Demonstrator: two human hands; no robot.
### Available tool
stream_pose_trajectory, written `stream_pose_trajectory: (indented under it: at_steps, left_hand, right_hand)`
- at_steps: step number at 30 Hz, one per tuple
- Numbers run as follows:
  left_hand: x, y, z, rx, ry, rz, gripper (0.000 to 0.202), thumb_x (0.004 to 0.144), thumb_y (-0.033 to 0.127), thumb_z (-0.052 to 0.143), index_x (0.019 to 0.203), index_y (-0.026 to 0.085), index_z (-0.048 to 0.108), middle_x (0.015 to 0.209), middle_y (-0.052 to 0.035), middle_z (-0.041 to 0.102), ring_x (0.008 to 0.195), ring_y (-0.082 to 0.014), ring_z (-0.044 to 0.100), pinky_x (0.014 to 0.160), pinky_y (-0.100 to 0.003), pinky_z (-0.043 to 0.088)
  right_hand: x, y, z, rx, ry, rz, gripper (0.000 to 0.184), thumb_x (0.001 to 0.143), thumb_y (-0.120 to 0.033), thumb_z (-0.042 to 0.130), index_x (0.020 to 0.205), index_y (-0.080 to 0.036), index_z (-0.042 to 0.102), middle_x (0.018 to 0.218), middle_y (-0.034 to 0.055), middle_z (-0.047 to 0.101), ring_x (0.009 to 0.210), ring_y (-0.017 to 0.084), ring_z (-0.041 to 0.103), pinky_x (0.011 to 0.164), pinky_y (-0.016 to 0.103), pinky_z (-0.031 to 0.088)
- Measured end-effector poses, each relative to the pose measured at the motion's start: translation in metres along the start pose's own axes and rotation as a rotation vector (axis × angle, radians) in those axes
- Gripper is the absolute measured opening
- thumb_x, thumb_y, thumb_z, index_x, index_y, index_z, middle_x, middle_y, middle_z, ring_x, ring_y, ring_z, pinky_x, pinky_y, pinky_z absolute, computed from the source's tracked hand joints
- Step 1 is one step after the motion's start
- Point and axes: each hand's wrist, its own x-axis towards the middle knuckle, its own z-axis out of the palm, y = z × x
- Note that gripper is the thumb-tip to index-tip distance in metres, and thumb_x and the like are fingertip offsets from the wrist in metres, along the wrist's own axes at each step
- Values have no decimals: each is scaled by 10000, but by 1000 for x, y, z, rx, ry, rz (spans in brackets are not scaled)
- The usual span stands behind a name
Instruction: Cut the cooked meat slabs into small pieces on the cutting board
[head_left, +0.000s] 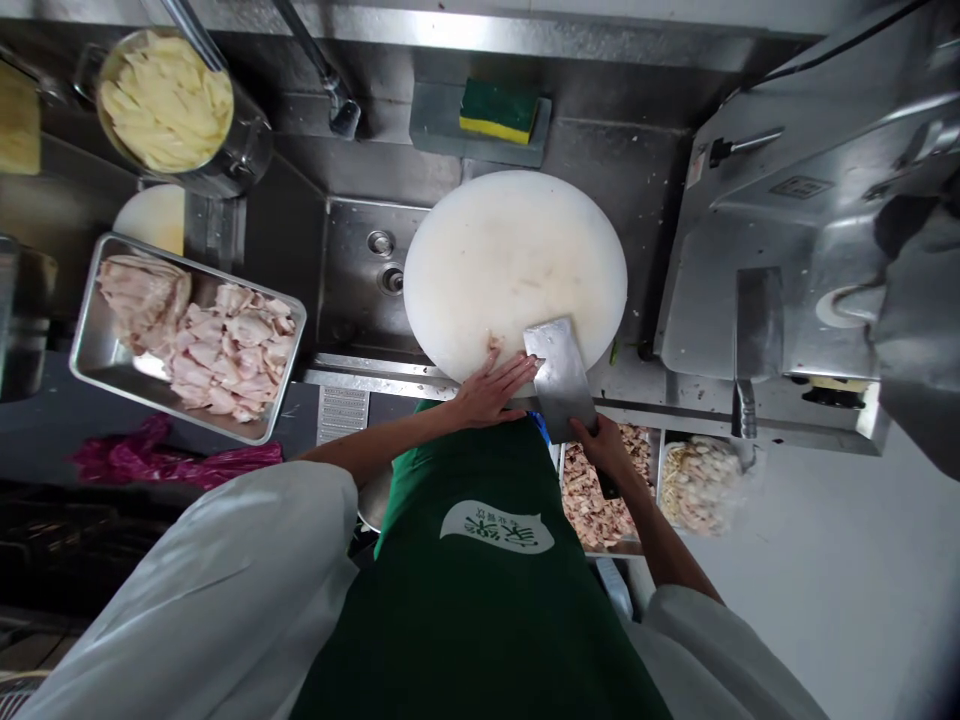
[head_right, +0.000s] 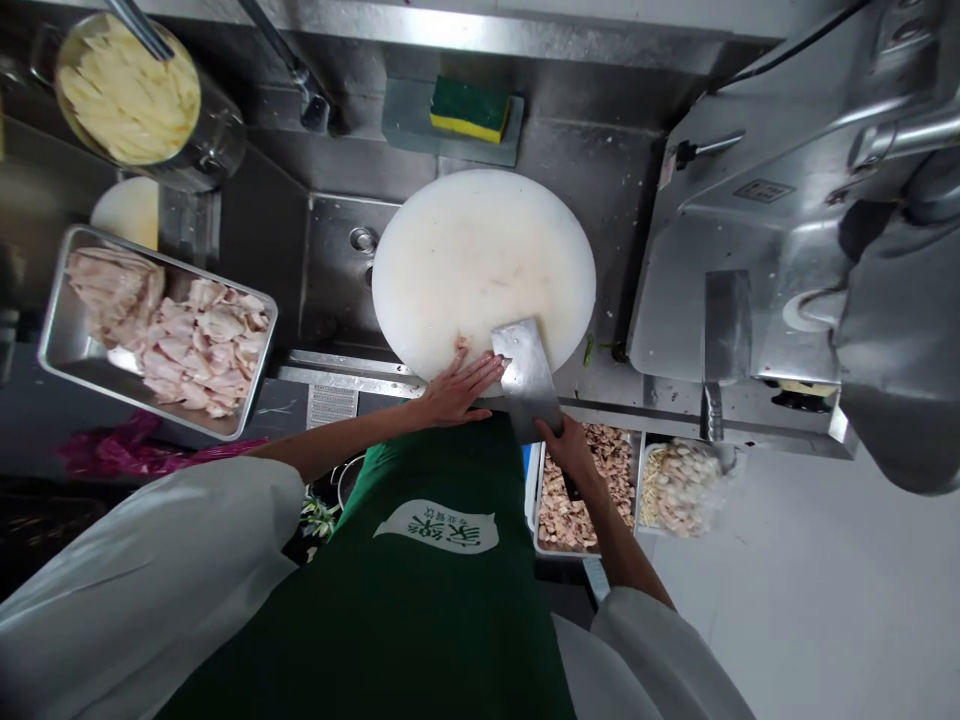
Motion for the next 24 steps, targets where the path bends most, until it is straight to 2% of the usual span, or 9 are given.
stream_pose_trajectory:
  at_steps: [4, 10, 18, 24]
  left_hand:
    - [-1, -2, 2, -4, 4, -4, 797, 954, 632, 291, 1554, 129, 138, 1616, -116, 168, 1512, -278, 158, 1234, -549, 70]
    - [-3, -5, 3, -18, 4, 10, 806, 956, 636, 268, 1553, 113, 129, 1617, -113, 167, 1513, -265, 157, 1240, -531, 60]
    - [-4, -8, 6, -59, 49, 21, 819, 952, 647, 272, 1554, 114, 117, 1616, -121, 167, 1517, -265, 140, 1241, -528, 70]
    - [-7, -13, 9, -123, 74, 29, 819, 957, 646, 262, 1552, 103, 113, 1605, -139, 201, 1512, -255, 168, 1244, -532, 50]
  right_hand:
    - [3, -6, -2, -74, 32, 5, 466, 791, -622, 531, 751, -167, 621, 693, 85, 659, 640, 196, 563, 569, 287, 399]
    - [38, -44, 1, -108, 53, -71, 438, 821, -568, 517, 829, -155, 662, 804, 135, 706, 753, 249, 630, 678, 329, 452]
    - [52, -78, -1, -243, 89, -77, 423, 863, -488, 531, 967, -112, 695, 957, 191, 731, 928, 300, 671, 788, 342, 466]
    - [69, -116, 12, -283, 141, -47, 458, 912, -512, 496, 1028, -112, 686, 1016, 212, 724, 995, 316, 665, 830, 348, 457]
